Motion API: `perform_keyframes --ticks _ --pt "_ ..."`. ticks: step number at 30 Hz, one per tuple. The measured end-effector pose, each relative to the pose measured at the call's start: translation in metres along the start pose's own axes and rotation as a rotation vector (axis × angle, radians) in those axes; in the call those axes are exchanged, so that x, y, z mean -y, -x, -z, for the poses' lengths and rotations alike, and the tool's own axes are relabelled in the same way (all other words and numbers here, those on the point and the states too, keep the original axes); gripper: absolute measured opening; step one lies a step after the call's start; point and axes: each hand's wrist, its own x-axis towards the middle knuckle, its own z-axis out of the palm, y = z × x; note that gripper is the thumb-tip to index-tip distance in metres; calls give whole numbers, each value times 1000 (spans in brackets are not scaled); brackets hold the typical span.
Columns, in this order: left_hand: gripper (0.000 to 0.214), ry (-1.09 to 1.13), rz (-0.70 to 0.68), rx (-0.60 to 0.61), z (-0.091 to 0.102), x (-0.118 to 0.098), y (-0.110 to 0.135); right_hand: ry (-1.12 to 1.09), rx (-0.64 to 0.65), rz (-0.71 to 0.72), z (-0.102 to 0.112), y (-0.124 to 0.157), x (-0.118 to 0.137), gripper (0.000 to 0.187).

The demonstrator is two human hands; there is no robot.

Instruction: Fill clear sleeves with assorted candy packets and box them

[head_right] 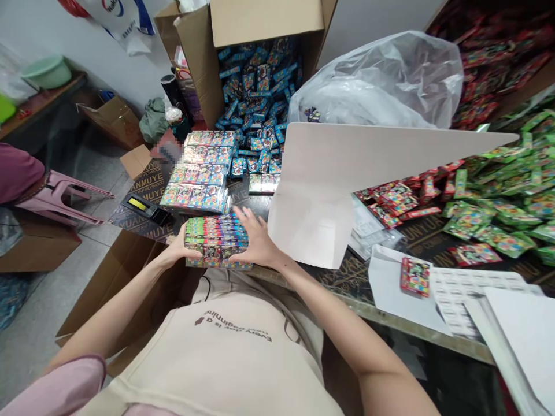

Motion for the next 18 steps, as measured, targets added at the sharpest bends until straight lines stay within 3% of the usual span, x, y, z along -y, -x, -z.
perform_keyframes --ticks 4,6,12,18 --pt "133 -51 -9 6 -9 3 1 344 343 92 18 -29 12 126" --pt "134 -97 -29 2 -16 4 3 398 423 111 23 -38 14 131" --pt "131 -274 -226 -36 -47 1 2 484 343 179 41 -14 8 123" --pt "134 -324 -378 77 -81 4 -31 641 206 95 62 17 -8 110"
